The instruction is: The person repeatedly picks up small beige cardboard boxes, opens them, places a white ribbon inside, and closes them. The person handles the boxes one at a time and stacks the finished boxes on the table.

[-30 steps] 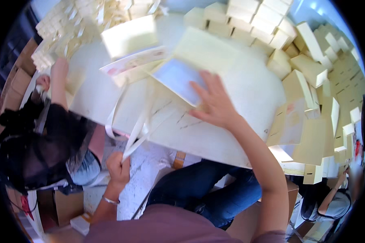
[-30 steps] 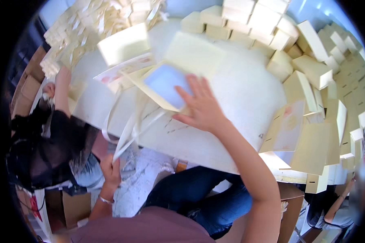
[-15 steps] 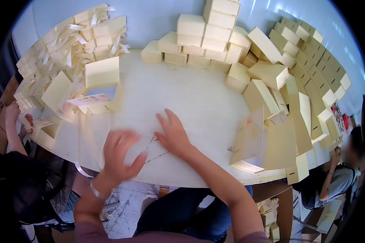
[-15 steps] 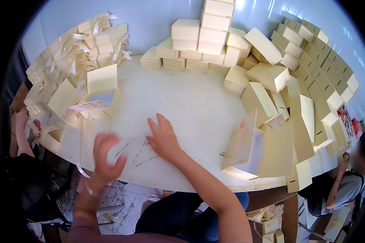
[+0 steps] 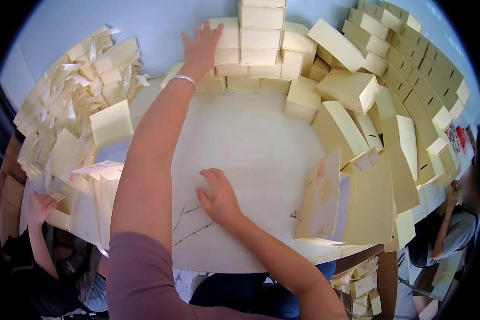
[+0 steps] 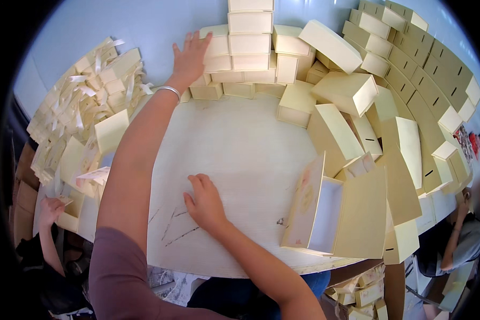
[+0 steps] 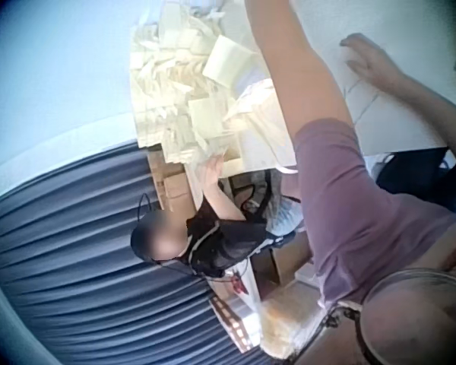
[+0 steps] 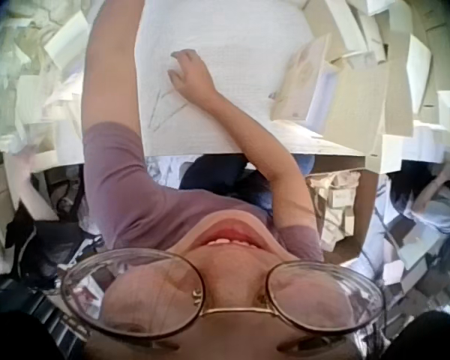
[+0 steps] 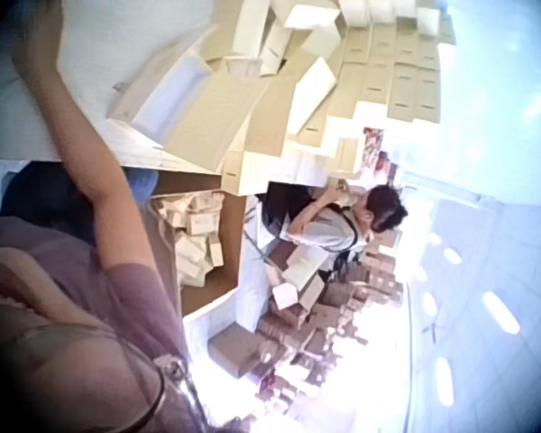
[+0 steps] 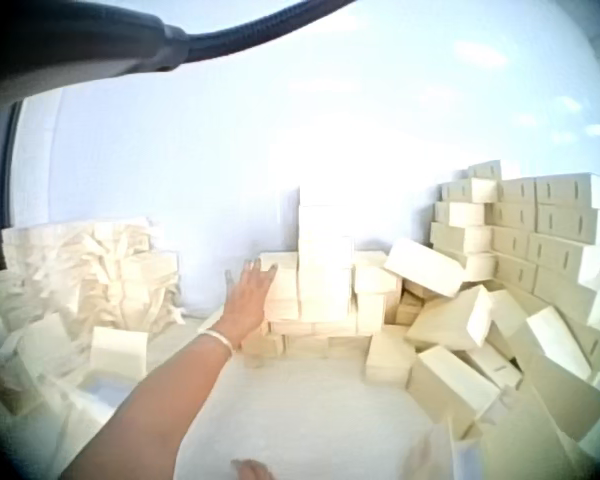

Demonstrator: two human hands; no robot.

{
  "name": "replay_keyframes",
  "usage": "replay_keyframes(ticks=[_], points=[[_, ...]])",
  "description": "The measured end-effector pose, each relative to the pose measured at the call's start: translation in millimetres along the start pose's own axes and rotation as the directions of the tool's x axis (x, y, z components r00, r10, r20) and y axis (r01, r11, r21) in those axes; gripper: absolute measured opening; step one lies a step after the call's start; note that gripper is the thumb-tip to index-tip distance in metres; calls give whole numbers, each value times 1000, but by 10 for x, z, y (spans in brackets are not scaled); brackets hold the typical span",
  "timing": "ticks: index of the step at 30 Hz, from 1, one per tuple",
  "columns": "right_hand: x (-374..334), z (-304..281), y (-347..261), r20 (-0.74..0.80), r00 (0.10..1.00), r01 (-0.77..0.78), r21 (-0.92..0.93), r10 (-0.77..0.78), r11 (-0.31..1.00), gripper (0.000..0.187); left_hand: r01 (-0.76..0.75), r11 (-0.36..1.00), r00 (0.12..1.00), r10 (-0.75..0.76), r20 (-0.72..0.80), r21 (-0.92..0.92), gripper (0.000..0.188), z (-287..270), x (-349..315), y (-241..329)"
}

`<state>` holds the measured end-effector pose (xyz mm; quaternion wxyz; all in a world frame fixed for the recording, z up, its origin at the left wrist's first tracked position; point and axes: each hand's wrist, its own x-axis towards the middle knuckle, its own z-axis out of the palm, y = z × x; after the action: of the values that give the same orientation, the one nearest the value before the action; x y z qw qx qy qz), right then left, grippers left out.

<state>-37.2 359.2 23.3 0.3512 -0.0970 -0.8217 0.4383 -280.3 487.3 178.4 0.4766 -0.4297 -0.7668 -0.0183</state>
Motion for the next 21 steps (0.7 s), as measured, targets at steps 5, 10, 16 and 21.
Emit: replay_keyframes(ticks=[5,10,16,21], points=[[0,-41,-11,26,999,-41,-26,42,999,34,-62,982,995,75,65,-180,68,113,68,-199],[20,13,27,17,999,-29,-40,30,999,37,-17,901,977,-78,-201,-434,61,-382,-378,-581],[122,-55,112,-280,952,-45,278,126,959,49,439,-474,677,-384,628,-763,49,-1481,-1459,-879],[-37,-568,-442,-352,911,7,530,212,848,45,571,-789,404,31,914,-226,46,-2361,-2813,-652]])
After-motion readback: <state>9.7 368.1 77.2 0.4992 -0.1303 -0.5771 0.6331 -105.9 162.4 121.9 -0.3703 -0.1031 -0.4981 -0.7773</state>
